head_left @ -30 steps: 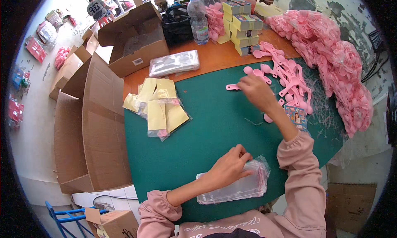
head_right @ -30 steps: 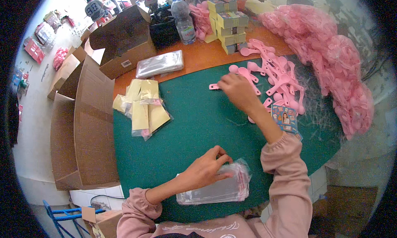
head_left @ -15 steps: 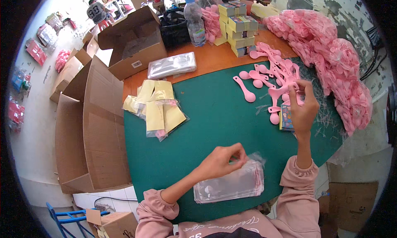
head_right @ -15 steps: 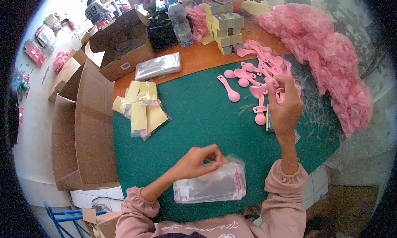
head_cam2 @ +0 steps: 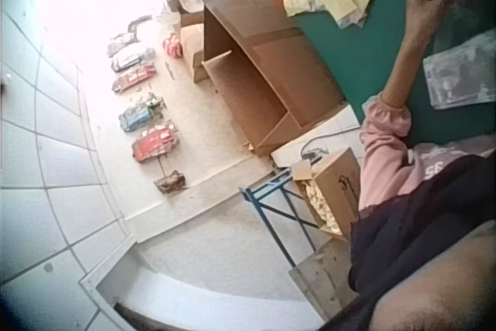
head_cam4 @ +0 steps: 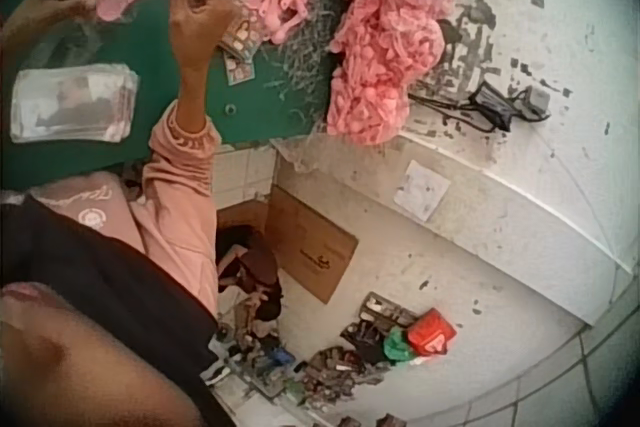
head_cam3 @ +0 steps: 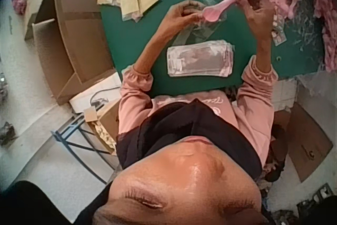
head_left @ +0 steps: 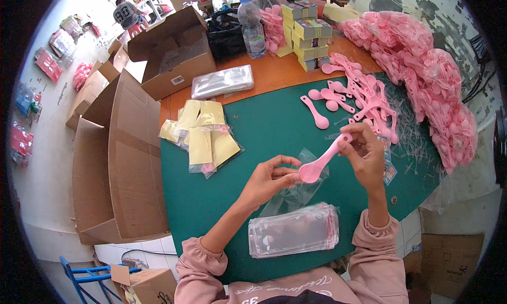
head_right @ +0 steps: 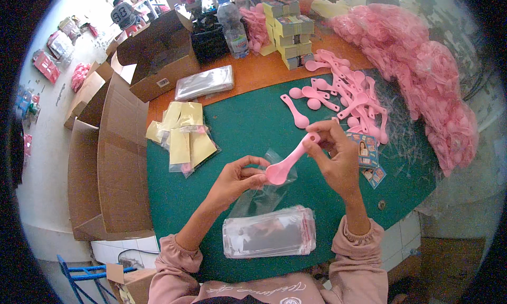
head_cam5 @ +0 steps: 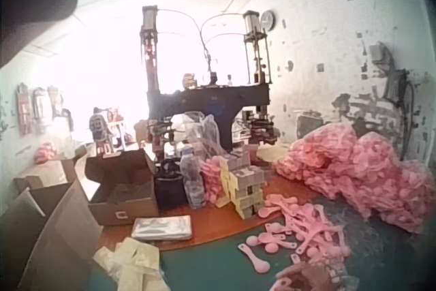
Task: The person repeatedly picks up pink plastic spoons and small printed cards, places them into clear plastic bags, and seals the bags. The person stacks the sealed bags on the table. The person handles the items one at a time throughout the clip.
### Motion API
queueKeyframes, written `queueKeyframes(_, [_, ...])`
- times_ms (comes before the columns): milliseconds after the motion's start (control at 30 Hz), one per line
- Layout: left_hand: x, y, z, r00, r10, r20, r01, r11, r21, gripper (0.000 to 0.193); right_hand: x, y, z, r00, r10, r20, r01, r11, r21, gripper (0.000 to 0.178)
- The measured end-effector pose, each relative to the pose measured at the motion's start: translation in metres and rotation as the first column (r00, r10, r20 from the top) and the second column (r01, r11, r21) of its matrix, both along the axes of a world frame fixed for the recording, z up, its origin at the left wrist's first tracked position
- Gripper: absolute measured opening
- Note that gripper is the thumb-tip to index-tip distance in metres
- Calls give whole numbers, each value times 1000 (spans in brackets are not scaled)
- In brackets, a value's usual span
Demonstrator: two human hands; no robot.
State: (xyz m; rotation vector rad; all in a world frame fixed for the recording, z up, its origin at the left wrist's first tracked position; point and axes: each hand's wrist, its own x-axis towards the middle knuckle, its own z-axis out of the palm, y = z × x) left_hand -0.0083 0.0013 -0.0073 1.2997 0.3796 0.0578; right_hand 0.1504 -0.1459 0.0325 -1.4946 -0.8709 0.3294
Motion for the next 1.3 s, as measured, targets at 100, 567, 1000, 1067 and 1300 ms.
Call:
queueKeyframes(100, [4, -4, 0, 1000, -11, -21, 11, 1000, -6, 36, -3, 1, -2, 999, 28, 27, -25, 996, -80, 23])
queueKeyframes(567, [5, -8, 10, 997, -33, 65, 23, 990, 141, 31, -16, 4, -16, 928, 299, 221, -291, 954, -69, 52])
queueKeyframes(1000, [5, 1, 9, 995, -19, 98, 7, 992, 124, 32, 105, -92, -54, 578, -119, 807, 779, 374, -503, 30])
queueKeyframes(1067, [5, 1, 10, 996, -33, 80, 22, 991, 132, 32, 102, -91, -55, 685, -115, 719, 698, 387, -603, 27])
queueKeyframes(1300, [3, 1, 7, 997, -58, 50, 50, 988, 145, 31, 71, -69, -19, 650, -340, 679, 737, 501, -454, 16])
